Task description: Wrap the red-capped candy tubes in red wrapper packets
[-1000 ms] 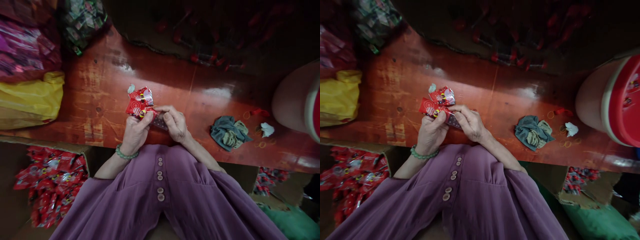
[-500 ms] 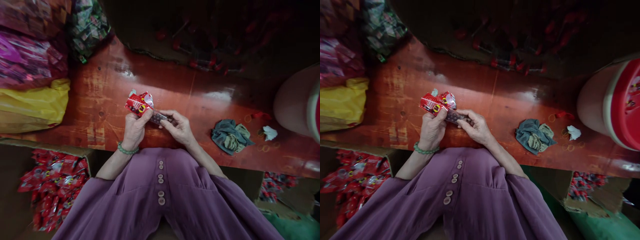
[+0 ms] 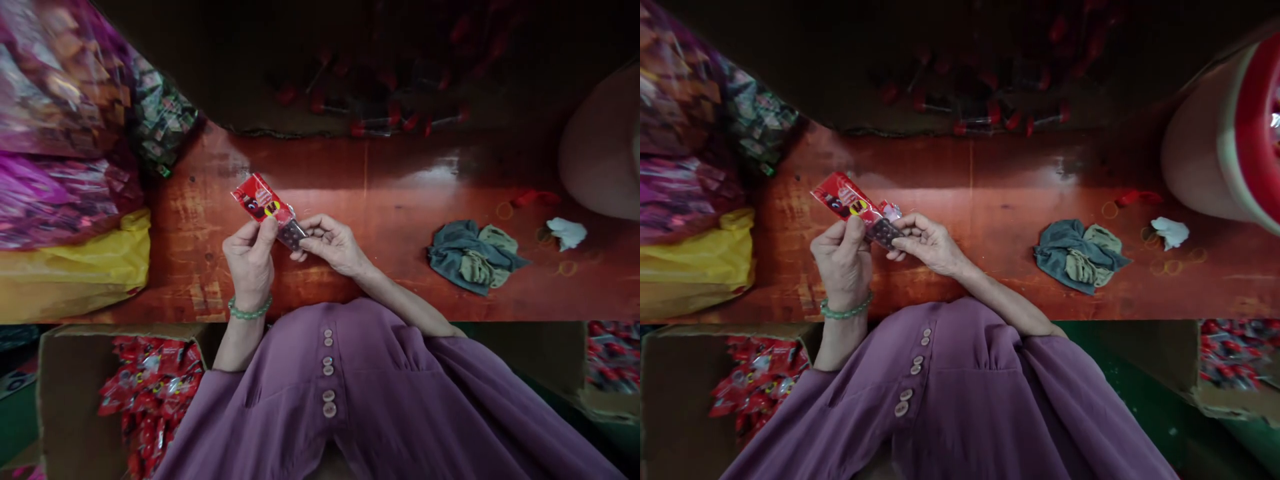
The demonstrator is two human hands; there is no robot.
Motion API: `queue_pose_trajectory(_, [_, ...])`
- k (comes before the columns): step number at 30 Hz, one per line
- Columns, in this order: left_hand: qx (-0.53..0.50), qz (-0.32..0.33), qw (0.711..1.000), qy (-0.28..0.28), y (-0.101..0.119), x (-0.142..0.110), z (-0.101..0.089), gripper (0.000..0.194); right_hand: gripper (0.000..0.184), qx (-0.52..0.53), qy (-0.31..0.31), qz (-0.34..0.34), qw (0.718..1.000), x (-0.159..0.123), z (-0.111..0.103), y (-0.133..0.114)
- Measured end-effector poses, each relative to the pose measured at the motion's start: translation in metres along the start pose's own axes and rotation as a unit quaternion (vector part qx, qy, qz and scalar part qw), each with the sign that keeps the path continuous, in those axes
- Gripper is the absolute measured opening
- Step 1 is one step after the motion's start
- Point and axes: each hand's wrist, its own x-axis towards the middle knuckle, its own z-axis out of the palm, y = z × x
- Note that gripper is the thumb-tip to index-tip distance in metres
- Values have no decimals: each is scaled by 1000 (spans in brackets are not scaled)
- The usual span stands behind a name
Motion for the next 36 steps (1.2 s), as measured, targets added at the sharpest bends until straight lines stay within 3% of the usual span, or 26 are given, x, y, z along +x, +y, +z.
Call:
queue_pose_trajectory(8, [-46, -77, 996, -30, -3, 12, 0, 35, 42, 2, 14, 29, 999, 2, -5, -7])
queue_pose_trajectory(14, [-50, -91, 994, -28, -1, 12, 2, 27, 41, -7, -6, 24, 1000, 3, -10, -5])
queue_pose_trajectory(20, [-38, -84, 995, -39, -11, 5, 2, 22, 40, -49, 33, 1, 998, -2, -12, -4])
queue_pose_trajectory(26, [-77, -84, 992, -53, -5, 7, -1, 35, 39, -86, 34, -20, 996, -5, -6, -9])
queue_pose_trajectory(30, [-99, -82, 992, -18, -5, 0, 7, 34, 39, -85, 29, -30, 995, -7, -3, -8])
queue_pose_trajectory(36, [-118, -119, 984, -53, -11, -17, 13, 32, 42, -89, 20, -71, 993, -6, -3, -10])
